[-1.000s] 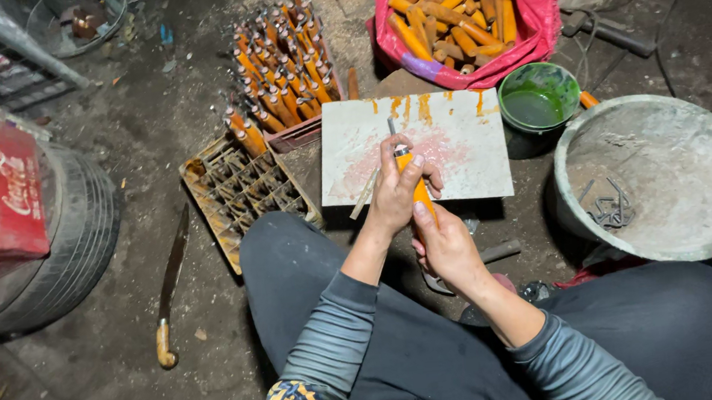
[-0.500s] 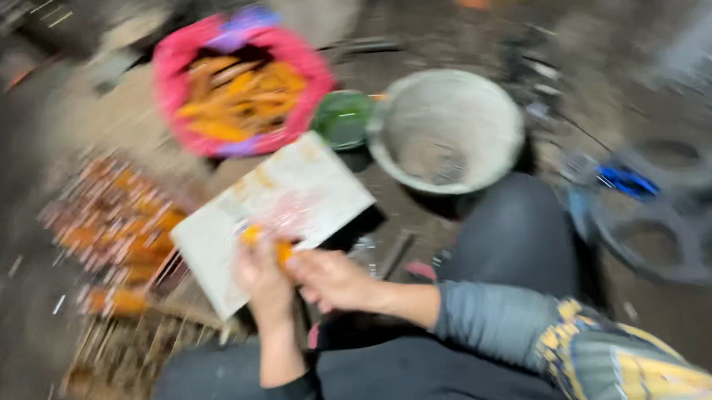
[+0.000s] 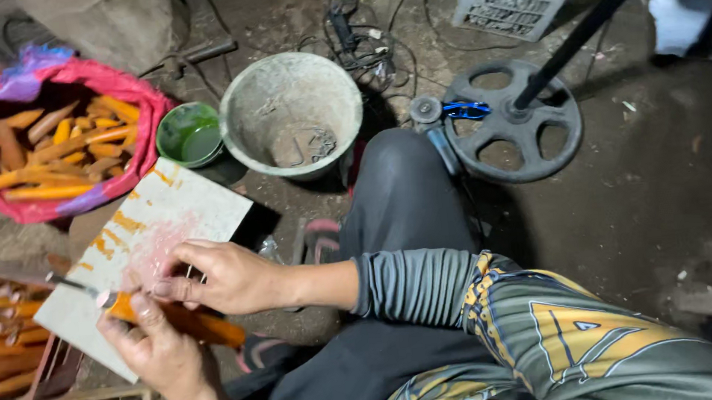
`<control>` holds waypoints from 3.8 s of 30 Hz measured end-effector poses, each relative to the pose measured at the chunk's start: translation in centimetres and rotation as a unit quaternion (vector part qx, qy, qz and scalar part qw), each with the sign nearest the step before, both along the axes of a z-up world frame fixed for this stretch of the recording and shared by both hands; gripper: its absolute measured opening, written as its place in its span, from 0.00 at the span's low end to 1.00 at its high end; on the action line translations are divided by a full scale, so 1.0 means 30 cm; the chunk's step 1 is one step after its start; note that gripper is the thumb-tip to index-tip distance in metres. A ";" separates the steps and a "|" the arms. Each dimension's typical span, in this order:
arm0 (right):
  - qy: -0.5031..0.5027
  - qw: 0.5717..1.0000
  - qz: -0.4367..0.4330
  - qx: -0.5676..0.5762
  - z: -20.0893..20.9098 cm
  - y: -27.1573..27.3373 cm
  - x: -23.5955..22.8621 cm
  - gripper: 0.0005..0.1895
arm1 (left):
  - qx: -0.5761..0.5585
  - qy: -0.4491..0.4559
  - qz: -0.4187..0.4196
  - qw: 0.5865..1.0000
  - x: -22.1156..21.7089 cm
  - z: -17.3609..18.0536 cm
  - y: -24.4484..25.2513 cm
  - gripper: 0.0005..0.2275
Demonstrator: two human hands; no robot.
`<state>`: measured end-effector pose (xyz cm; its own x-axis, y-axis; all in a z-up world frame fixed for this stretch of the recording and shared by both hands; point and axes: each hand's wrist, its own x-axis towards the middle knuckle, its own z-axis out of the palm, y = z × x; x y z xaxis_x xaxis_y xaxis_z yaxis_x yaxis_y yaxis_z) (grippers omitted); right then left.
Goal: The person sits on the floor and assembles drill bits into wooden handles. They pick up a handle, insert a metal bit, and secure it by tapping with a hammer. The finished items are placed into a crate.
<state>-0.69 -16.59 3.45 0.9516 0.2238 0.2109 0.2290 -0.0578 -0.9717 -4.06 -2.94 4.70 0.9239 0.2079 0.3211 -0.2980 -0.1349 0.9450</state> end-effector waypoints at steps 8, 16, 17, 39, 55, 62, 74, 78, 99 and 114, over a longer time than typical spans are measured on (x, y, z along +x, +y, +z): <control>-0.071 0.995 0.054 0.051 0.010 -0.033 0.049 0.15 | 0.132 0.057 0.092 0.985 0.026 -0.135 -0.043 0.24; 0.007 0.999 0.051 0.015 0.057 -0.056 0.073 0.14 | -0.078 0.029 -0.036 0.996 0.049 -0.223 -0.072 0.20; 0.010 0.998 0.051 0.031 0.060 -0.052 0.073 0.14 | -0.087 0.032 -0.042 0.995 0.049 -0.215 -0.073 0.20; 0.117 0.991 0.049 -0.035 -0.077 -0.056 0.089 0.19 | 0.154 -0.066 0.242 0.956 -0.061 0.168 0.370 0.17; 0.186 0.928 0.092 -0.311 -0.393 -0.129 0.110 0.15 | 0.226 0.075 0.528 0.815 0.030 -0.560 1.409 0.18; 0.225 0.903 0.087 -0.356 -0.672 -0.185 0.168 0.16 | 0.206 0.099 0.554 0.800 0.145 -0.798 1.677 0.19; 0.192 0.909 0.088 -0.359 -0.933 -0.154 0.206 0.14 | 0.255 0.167 0.520 0.798 0.281 -1.154 1.787 0.18; 0.187 0.898 0.072 -0.392 -0.927 -0.170 0.178 0.13 | 0.241 0.170 0.510 0.808 0.288 -1.179 1.815 0.19; 0.210 0.888 0.066 -0.405 -1.001 -0.195 0.137 0.14 | 0.202 0.131 0.470 0.849 0.327 -1.121 1.790 0.15; 0.118 0.832 0.132 -0.526 -0.027 -0.263 0.462 0.09 | 0.259 0.029 0.497 0.828 0.352 -0.462 1.504 0.20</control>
<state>13.18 -24.48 2.64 0.8275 0.3741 -0.4188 0.1787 -0.8824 -0.4352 6.51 42.17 -9.15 0.3962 0.7225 0.5666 0.2474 -0.6783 0.6919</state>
